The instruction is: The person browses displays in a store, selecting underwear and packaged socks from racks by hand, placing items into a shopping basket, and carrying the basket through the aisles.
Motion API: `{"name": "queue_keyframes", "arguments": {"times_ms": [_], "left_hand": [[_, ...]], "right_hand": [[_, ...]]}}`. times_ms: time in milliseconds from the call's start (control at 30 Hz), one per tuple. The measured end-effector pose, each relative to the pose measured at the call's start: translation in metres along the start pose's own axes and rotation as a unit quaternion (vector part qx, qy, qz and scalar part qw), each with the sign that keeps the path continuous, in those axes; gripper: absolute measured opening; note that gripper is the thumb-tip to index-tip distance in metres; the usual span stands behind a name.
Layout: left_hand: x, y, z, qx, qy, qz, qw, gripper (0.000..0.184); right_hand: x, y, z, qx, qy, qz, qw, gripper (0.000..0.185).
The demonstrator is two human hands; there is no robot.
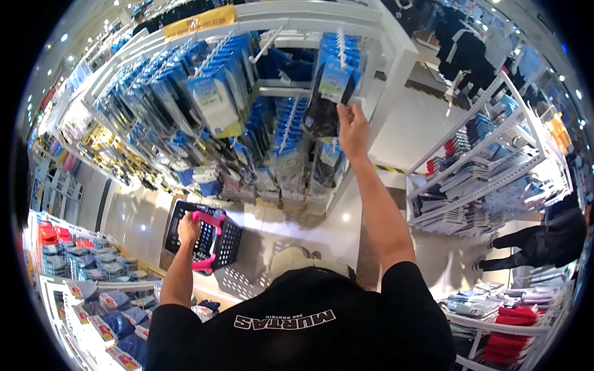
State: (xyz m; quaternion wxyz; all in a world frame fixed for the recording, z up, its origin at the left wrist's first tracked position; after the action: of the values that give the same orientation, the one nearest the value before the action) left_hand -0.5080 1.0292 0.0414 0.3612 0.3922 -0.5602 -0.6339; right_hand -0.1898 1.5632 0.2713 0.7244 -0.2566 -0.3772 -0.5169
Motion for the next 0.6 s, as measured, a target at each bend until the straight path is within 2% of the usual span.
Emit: {"name": "queue_keyframes", "arguments": {"times_ms": [133, 200, 267, 333, 467, 600], "left_hand": [[0.002, 0.005, 0.001, -0.017, -0.008, 0.003, 1.0, 0.03], [0.003, 0.006, 0.001, 0.011, 0.016, -0.01, 1.0, 0.032], [0.006, 0.003, 0.0, -0.023, -0.017, 0.017, 0.999, 0.032], [0.007, 0.006, -0.002, 0.008, 0.008, 0.005, 1.0, 0.034], [0.008, 0.002, -0.004, 0.014, 0.028, -0.026, 0.999, 0.034], [0.008, -0.004, -0.005, 0.01, 0.036, -0.046, 0.998, 0.034]], "right_hand": [[0.004, 0.001, 0.0, 0.027, 0.015, 0.002, 1.0, 0.028], [0.006, 0.003, -0.001, 0.031, 0.002, 0.006, 1.0, 0.028], [0.004, 0.006, -0.002, 0.029, 0.008, 0.019, 0.999, 0.028], [0.009, 0.008, -0.002, 0.023, 0.019, 0.017, 0.999, 0.028], [-0.005, 0.013, -0.002, 0.039, -0.046, -0.005, 0.998, 0.036], [-0.012, 0.005, -0.02, 0.052, -0.044, -0.051, 0.996, 0.034]]}}
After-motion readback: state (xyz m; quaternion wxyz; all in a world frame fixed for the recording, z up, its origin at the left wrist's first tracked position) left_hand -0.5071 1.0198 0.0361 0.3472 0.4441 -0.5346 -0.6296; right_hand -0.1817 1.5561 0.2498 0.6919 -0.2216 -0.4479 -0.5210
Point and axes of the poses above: each hand's wrist, its own z-axis towards the middle knuckle, its own y-axis out of the back of the hand, x = y × z, the point moved 9 cm from there along z, towards the middle knuckle, and after that the axes turned 11 degrees about z, right-handed, at the moved point
